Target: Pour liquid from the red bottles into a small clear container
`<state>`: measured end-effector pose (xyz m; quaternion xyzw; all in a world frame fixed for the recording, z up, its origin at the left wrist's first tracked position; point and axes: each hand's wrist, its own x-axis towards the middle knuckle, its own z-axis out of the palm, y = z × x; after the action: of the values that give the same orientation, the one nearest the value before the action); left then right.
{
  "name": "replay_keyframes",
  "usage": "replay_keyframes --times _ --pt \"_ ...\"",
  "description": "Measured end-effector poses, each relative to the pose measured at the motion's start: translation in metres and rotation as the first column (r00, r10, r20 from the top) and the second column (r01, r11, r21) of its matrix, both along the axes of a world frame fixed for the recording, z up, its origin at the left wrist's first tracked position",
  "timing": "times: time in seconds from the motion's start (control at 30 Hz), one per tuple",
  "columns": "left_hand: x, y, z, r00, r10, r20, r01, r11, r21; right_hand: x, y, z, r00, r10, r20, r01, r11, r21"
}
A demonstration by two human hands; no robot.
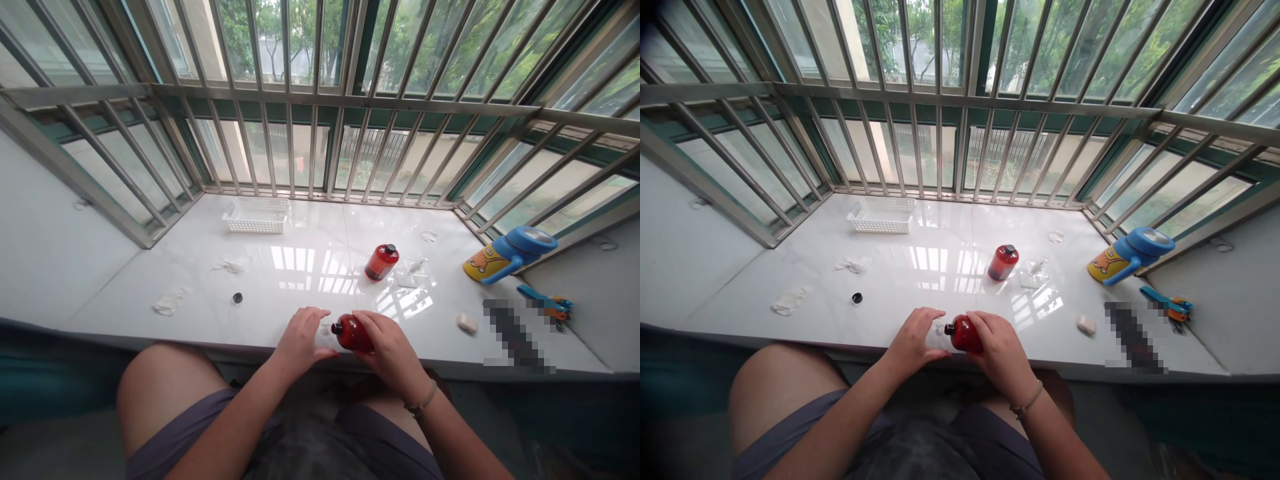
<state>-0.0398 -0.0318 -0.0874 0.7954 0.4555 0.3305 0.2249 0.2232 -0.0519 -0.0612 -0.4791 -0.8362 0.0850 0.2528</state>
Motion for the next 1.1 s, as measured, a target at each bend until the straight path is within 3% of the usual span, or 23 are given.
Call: replay_keyframes --times 0.33,0.77,1.1 --pt "0.003 0.001 0.002 1.0 -0.005 -0.03 0.005 1.0 -0.016 -0.001 0.004 0.011 0.995 0.03 0.097 -0.032 0.999 0.024" --pt "-0.003 0.004 0.006 0.998 0.03 0.057 -0.023 0.993 -0.118 -0.009 0.015 0.034 0.978 0.068 0.196 -0.089 0.991 0.103" --pt "-0.003 0.005 0.008 0.998 0.019 0.053 -0.012 0.991 -0.132 -0.012 0.02 0.038 0.965 0.085 0.249 -0.116 0.987 0.11"
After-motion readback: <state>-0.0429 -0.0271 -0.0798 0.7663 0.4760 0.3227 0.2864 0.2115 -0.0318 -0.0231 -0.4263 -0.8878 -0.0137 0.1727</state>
